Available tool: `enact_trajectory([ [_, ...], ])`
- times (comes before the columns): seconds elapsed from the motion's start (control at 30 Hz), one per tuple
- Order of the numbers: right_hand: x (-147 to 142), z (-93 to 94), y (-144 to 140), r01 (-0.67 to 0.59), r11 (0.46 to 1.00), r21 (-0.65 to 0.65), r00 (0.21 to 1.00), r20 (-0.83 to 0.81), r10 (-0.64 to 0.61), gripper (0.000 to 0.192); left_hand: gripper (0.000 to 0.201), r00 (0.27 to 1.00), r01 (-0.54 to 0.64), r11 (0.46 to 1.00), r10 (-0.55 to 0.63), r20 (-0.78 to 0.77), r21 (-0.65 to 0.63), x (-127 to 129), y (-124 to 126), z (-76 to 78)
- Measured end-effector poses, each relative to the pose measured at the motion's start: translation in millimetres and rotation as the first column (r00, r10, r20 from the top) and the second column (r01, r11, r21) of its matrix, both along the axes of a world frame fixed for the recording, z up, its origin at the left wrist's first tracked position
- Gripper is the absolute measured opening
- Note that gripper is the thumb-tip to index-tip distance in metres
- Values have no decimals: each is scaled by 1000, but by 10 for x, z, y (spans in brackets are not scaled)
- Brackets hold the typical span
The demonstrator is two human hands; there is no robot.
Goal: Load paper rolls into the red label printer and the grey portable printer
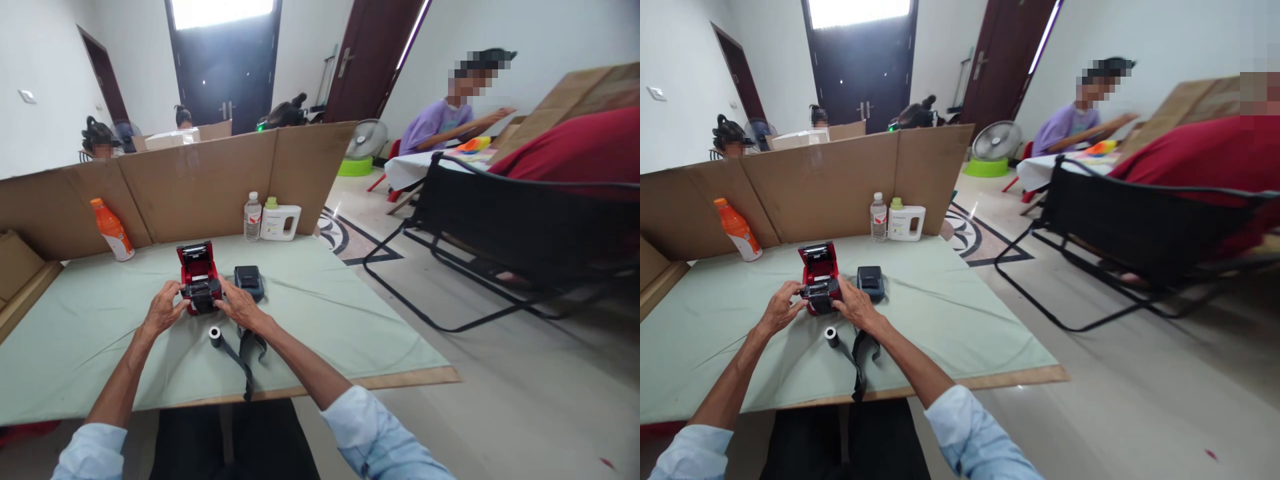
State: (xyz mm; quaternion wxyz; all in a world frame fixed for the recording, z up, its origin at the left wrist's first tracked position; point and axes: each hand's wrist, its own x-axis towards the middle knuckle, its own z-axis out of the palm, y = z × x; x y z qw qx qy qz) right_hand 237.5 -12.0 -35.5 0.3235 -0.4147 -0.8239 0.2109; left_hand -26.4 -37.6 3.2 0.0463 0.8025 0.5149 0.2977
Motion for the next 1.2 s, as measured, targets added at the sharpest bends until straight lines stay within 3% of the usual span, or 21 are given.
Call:
enact_trajectory([
  [0.23, 10, -61, 42, -6, 1000, 11, 1000, -30, 6, 76, 30, 999, 25, 999, -23, 40, -40, -13, 27, 50],
  [0.43, 9, -147, 118, 5, 993, 119, 999, -34, -1, 75, 38, 997, 66, 996, -64, 30, -53, 2, 61, 88],
  [0.57, -17, -101, 151, 1, 982, 187, 1000, 6, -3, 70, 48, 996, 84, 996, -84, -16, -19, 14, 123, 56],
  [0.73, -94, 90, 187, -38, 963, 266, 999, 45, 27, 50, 43, 995, 91, 995, -90, -34, 32, 86, 209, 26],
  [0.9, -199, 329, 329, -64, 970, 234, 998, 16, 62, 36, 24, 994, 104, 994, -104, 12, 19, 203, 331, 162],
  [1.07, -311, 643, 572, -78, 992, 99, 975, -199, 96, 36, 18, 997, 22, 993, -13, 75, -119, 269, 501, 309],
  [1.2, -281, 939, 611, -142, 988, 61, 874, -462, 154, 24, 25, 984, 2, 989, 24, 178, -147, 303, 574, 391],
])
